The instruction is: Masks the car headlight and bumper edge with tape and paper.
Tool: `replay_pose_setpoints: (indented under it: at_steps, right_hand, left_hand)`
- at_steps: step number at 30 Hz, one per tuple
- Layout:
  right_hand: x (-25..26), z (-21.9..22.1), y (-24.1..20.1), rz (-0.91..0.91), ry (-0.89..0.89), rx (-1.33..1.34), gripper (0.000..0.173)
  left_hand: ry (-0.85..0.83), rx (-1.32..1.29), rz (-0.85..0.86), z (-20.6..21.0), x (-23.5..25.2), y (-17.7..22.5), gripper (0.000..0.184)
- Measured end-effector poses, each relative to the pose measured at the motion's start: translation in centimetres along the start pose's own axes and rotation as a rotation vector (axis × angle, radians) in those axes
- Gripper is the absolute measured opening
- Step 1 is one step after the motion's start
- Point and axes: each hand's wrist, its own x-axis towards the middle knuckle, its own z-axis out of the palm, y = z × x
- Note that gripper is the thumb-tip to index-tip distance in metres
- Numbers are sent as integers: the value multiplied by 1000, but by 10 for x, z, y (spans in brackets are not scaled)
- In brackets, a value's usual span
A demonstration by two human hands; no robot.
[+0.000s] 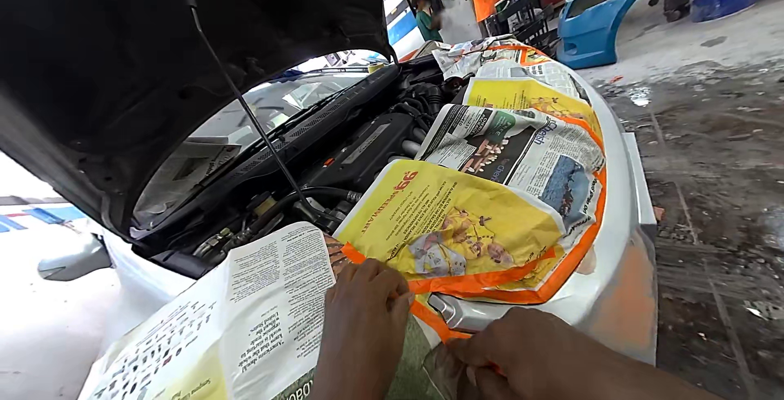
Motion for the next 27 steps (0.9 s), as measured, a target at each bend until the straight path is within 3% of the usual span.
replay_pose_setpoints:
  at_steps: [2, 4, 11, 19, 24, 27]
  right_hand:
    - [2, -4, 0, 10, -26, 10, 37]
    - [2, -4, 4, -5, -14, 32, 33]
    - [1, 2, 11, -9, 19, 125, 35]
    - [-1, 3, 13, 3, 13, 170, 33]
    - [-11, 19, 19, 79, 152, 362, 58]
    - [-14, 33, 19, 153, 210, 525, 55]
  left_hand:
    - [33, -119, 151, -1, -13, 7, 23]
    - [-77, -205, 292, -7, -25, 14, 23]
    - [-115, -128, 491, 3, -25, -3, 26]
    - [-186, 26, 566, -2, -20, 3, 35]
    - [-171, -42, 460, -3, -33, 2, 36]
    - [-134, -15, 493, -1, -42, 6, 41]
